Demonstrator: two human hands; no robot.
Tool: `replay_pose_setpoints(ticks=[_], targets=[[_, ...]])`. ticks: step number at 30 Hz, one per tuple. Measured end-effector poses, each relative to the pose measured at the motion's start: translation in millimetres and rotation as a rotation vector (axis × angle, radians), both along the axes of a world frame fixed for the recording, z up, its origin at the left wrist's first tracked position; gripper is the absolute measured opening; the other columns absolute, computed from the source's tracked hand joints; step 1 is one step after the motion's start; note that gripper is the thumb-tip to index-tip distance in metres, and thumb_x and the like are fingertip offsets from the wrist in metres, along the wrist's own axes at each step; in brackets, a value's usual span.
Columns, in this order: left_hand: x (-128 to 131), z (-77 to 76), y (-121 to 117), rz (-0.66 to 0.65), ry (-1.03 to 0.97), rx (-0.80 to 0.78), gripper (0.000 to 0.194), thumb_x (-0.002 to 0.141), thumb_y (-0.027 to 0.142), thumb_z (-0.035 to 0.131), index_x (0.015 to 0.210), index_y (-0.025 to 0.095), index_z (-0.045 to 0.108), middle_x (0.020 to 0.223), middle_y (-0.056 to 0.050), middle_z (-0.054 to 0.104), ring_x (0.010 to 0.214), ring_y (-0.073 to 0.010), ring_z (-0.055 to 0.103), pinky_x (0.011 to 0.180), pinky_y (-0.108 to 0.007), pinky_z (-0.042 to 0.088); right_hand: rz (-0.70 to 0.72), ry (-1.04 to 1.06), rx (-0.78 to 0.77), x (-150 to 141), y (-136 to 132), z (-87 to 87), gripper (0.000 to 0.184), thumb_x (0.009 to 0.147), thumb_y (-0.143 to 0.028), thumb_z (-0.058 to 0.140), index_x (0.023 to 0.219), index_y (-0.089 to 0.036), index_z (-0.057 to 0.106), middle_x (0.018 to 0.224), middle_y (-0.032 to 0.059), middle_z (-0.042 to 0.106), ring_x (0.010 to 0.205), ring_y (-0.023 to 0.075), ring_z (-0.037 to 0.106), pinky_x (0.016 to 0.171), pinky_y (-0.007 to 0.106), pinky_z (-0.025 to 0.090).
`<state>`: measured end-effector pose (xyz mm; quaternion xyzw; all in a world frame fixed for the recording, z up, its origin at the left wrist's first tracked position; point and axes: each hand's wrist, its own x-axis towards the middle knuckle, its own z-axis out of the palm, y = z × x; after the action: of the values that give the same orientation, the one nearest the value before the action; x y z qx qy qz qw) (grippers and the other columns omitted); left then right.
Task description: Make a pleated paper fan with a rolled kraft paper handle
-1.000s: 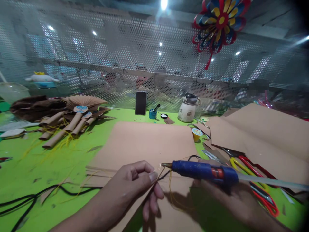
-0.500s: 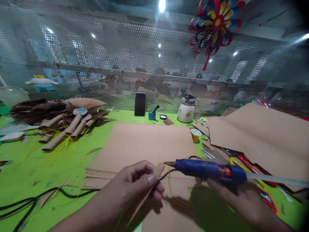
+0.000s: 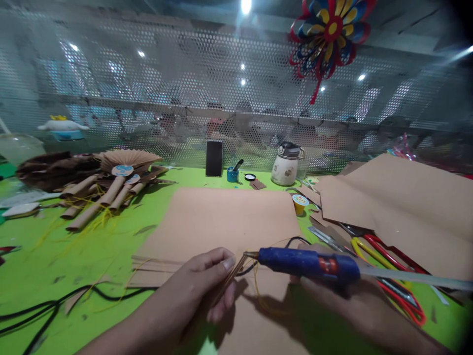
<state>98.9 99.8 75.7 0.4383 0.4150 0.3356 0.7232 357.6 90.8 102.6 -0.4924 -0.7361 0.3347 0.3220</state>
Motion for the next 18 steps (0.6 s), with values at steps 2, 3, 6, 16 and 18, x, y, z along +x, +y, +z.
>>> replay_pose_setpoints(ticks=[2,3,6,16,18], targets=[[1.0,1.8,-1.8,-0.010,0.012,0.000,0.037,0.091,0.050,0.056,0.077,0.016,0.055,0.063,-0.004,0.060,0.047,-0.0086,0.044,0.045,-0.021,0.037,0.040,-0.020,-0.016,0.4,0.3,0.3,0.031,0.090,-0.047,0.058,0.092,-0.019,0.071,0.078,0.0052,0.069,0.070,0.0208,0.066,0.068,0.031,0.057],[1.6,2.9,-2.6,-0.018,0.006,0.000,0.036,0.092,0.049,0.054,0.077,0.016,0.055,0.065,-0.005,0.062,0.047,-0.0092,0.045,0.045,-0.021,0.038,0.033,-0.024,-0.005,0.5,0.2,0.6,0.030,0.090,-0.046,0.059,0.093,-0.019,0.071,0.078,0.0050,0.069,0.071,0.0209,0.066,0.068,0.031,0.057],[2.4,5.6,-3.1,-0.018,-0.019,0.005,0.029,0.092,0.041,0.050,0.078,0.016,0.054,0.069,-0.010,0.066,0.049,-0.0112,0.050,0.045,-0.023,0.041,-0.021,-0.007,0.041,0.2,-0.2,2.1,0.028,0.088,-0.046,0.060,0.088,-0.020,0.071,0.075,0.0041,0.069,0.070,0.0206,0.066,0.067,0.030,0.057],[1.4,6.1,1.7,-0.073,-0.005,-0.024,0.039,0.089,0.052,0.060,0.081,0.014,0.056,0.072,-0.011,0.068,0.049,-0.0122,0.058,0.046,-0.022,0.045,0.001,-0.019,0.009,2.9,1.7,-1.6,0.027,0.090,-0.046,0.058,0.082,-0.022,0.069,0.077,0.0032,0.071,0.071,0.0201,0.068,0.068,0.028,0.058],[0.6,7.8,1.6,-0.059,-0.016,-0.050,0.039,0.087,0.051,0.064,0.079,0.013,0.058,0.067,-0.008,0.066,0.049,-0.0109,0.058,0.047,-0.021,0.045,-0.022,0.005,0.003,2.2,1.0,-1.6,0.027,0.088,-0.046,0.060,0.081,-0.022,0.069,0.077,0.0028,0.071,0.072,0.0204,0.068,0.068,0.027,0.058]])
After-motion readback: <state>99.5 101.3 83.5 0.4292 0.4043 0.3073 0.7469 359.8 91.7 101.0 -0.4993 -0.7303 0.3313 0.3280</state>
